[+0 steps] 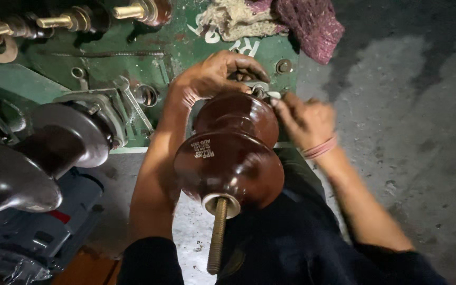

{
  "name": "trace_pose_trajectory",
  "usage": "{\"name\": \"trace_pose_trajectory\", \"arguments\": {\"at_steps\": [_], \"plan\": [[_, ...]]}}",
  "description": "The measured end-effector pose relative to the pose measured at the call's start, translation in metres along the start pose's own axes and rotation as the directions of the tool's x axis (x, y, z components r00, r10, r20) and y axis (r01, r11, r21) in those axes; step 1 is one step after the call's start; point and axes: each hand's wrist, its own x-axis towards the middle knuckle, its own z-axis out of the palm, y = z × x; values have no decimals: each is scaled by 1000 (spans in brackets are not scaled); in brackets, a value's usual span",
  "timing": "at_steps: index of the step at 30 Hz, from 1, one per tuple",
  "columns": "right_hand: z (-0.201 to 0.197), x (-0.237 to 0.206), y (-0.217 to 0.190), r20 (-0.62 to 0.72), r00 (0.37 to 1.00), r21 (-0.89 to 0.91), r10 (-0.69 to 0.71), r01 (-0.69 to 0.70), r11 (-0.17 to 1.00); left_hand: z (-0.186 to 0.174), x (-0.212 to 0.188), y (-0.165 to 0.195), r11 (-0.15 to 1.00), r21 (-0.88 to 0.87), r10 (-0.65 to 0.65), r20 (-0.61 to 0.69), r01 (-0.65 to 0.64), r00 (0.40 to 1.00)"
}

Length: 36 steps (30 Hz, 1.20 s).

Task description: The person attaches brown ceramic insulators with threaded metal rods to a green machine fixture, threading them into place and tightening them with a wrench. They reposition the insulators by hand, use a cloth to wipe parts, and work on successive insulator units on the fixture.

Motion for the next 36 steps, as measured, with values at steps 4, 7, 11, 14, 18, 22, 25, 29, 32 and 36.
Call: {"name": "trace_pose_trajectory", "arguments": {"at_steps": [4,7,11,14,18,22,25,29,32,36], "plan": [[-3,31,66,282,937,-26,-206,222,975,0,-1,-1,1000,-19,12,2,-12,1000],[9,58,86,332,846,-53,-418,459,887,0,-3,-2,977,199,-64,-80,79,995],[10,82,71,180,774,-83,-607,627,775,0,-5,-1,978,183,-85,-72,97,994],[-5,87,50,127,769,-33,-627,635,772,3,-5,4,982,180,-54,-53,63,997],[-1,48,20,93,967,-30,-237,241,970,5,-6,16,991,0,-131,2,131,991],[37,-18,20,-63,987,304,151,-125,944,1,-8,20,987,70,-149,13,147,989],[39,-48,55,110,900,460,421,-422,782,-2,-8,16,997,39,-74,30,73,997],[15,-49,87,170,905,354,389,-425,833,-4,-8,11,996,37,-81,41,79,996],[-1,-32,82,129,962,218,242,-265,939,-2,-9,14,981,164,-112,33,105,993],[-12,1,75,-1,999,128,46,-45,991,-4,-6,17,976,205,-84,21,78,996]]}}
